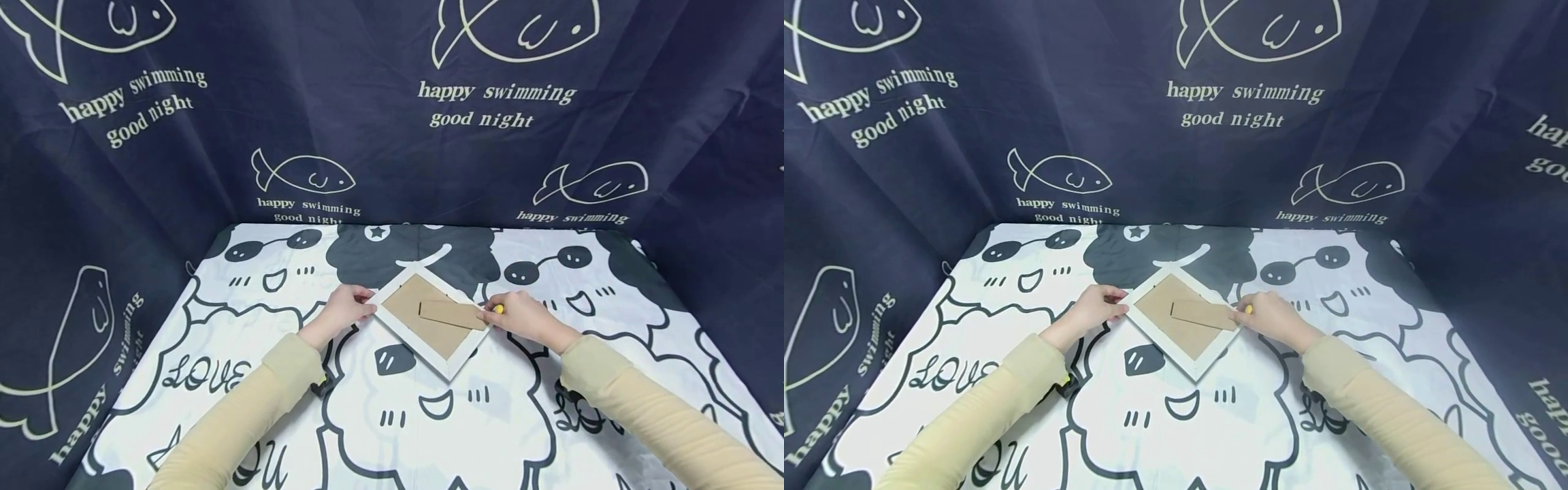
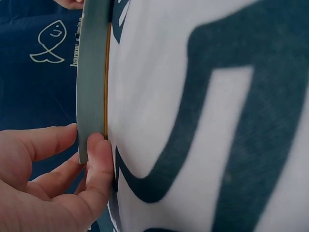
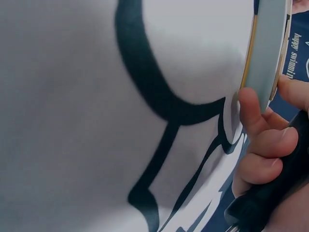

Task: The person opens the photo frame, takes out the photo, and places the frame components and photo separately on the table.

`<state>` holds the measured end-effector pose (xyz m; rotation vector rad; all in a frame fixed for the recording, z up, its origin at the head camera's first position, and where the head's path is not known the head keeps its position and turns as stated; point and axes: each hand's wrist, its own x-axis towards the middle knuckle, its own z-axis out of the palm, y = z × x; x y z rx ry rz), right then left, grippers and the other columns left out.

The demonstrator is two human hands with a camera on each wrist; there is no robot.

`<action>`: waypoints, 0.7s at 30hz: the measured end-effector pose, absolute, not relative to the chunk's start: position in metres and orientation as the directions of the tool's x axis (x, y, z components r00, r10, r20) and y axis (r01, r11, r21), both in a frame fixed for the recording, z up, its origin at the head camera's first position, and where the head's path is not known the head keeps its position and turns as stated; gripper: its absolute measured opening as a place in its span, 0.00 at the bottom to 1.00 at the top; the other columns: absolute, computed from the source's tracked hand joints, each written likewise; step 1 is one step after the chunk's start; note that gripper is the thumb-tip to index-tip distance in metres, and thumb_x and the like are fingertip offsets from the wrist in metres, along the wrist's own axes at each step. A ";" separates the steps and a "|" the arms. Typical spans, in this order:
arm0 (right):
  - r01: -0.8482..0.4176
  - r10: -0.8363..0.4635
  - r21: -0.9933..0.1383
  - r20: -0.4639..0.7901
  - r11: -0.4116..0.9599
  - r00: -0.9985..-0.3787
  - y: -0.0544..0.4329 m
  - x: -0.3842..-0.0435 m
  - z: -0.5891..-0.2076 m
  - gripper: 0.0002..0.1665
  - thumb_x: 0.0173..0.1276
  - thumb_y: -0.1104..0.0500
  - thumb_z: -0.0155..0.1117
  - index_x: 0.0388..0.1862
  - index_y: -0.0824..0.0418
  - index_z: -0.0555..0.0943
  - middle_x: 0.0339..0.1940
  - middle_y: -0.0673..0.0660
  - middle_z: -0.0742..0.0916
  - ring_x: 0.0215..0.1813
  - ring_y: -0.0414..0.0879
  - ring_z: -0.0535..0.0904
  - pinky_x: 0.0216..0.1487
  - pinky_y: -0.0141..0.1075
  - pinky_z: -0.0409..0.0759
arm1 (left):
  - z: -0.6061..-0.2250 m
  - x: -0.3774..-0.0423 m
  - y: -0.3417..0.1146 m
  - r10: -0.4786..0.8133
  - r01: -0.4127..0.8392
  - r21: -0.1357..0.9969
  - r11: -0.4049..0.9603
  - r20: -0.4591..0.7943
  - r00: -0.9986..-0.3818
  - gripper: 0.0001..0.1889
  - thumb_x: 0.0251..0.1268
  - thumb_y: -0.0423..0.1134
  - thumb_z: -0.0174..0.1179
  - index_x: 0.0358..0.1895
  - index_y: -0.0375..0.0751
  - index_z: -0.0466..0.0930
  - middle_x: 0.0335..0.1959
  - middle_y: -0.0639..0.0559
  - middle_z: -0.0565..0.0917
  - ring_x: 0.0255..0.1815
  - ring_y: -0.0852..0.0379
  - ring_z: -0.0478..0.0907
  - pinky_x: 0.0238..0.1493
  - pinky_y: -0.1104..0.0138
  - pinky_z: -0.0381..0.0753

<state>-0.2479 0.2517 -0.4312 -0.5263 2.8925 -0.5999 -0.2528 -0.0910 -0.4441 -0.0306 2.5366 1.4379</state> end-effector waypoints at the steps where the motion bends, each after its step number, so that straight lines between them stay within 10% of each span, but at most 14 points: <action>1: -0.305 -0.361 -0.405 -0.068 0.862 -0.930 0.251 -0.248 -0.431 0.13 0.63 0.48 0.63 0.30 0.56 0.83 0.13 0.45 0.81 0.16 0.38 0.71 0.19 0.33 0.66 | -0.444 -0.253 -0.091 0.096 -0.120 0.846 0.520 -0.198 -0.975 0.15 0.56 0.29 0.64 0.47 0.29 0.80 0.33 0.45 0.81 0.25 0.58 0.80 0.29 0.70 0.80; 21: -0.272 -0.351 -0.416 -0.126 0.868 -0.928 0.244 -0.239 -0.423 0.14 0.64 0.48 0.62 0.22 0.53 0.80 0.09 0.47 0.78 0.14 0.40 0.67 0.17 0.33 0.62 | -0.441 -0.257 -0.089 0.101 -0.083 0.818 0.569 -0.170 -0.980 0.13 0.56 0.30 0.64 0.46 0.31 0.83 0.34 0.44 0.84 0.22 0.60 0.80 0.27 0.70 0.80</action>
